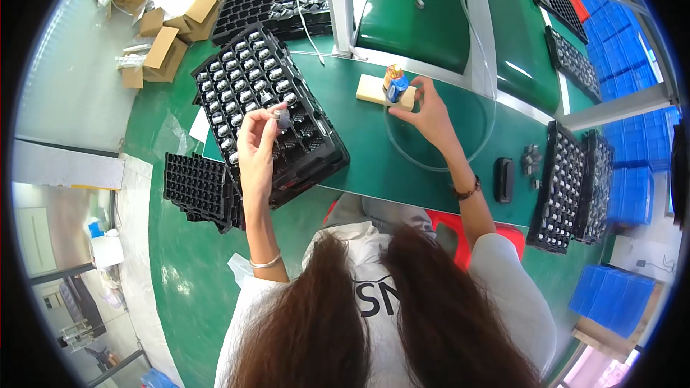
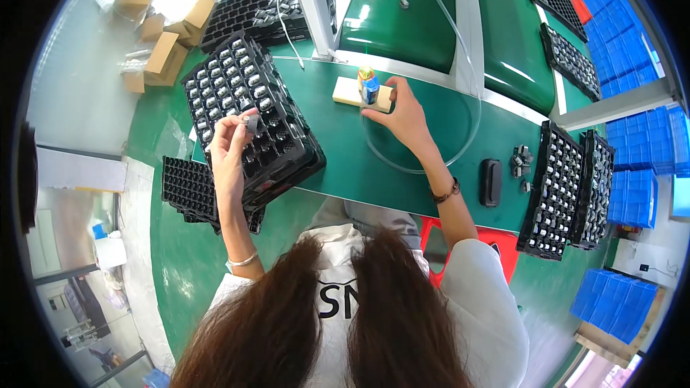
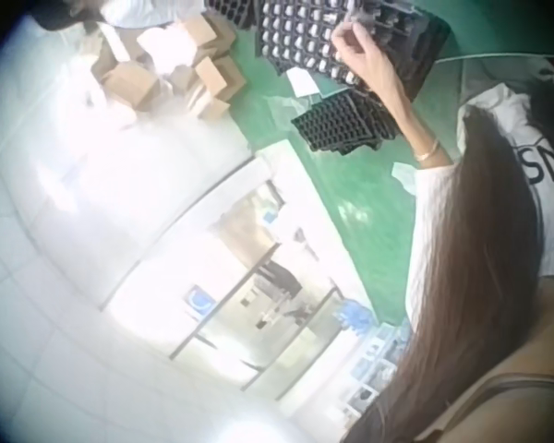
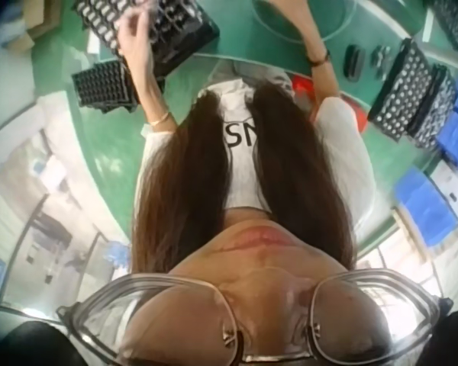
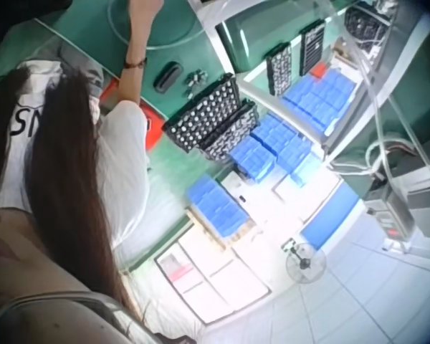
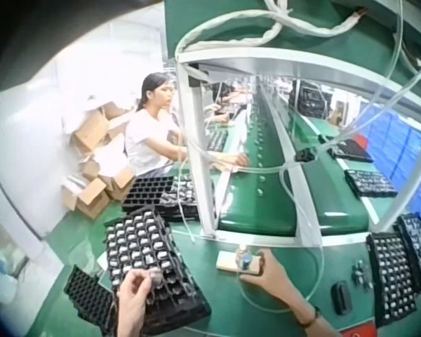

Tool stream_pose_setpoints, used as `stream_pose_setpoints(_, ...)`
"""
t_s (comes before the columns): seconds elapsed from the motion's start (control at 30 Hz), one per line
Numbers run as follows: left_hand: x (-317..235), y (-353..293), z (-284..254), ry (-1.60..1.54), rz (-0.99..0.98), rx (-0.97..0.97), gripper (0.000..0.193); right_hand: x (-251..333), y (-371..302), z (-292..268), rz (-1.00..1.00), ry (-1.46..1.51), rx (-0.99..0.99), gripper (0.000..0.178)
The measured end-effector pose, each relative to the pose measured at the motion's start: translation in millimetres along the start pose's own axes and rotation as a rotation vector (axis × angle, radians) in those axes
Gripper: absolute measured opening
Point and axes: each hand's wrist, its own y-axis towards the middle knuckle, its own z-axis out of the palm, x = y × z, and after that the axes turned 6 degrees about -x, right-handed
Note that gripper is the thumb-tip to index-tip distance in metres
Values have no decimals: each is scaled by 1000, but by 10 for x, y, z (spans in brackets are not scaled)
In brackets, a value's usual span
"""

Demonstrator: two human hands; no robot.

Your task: The person assembles electronic cigarette cartridges by fitting small components together by hand and pressing them into slots in black trays.

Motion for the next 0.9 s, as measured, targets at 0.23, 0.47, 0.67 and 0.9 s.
stream_pose_setpoints(0.23, -82, -288, 813, -818, -605, 385, 27, -135, 439, 402, -197, 65, -161, 47)
stream_pose_setpoints(0.47, -65, -436, 1137, -844, -707, 526, 38, -620, 1780, 221, -142, -25, -457, 37)
stream_pose_setpoints(0.67, -98, -421, 1154, -799, -693, 482, 40, -1080, 2348, 193, -135, -148, -479, 42)
stream_pose_setpoints(0.9, -15, -395, 1133, -769, -702, 393, 33, -862, 2142, 185, -434, -295, -662, 37)
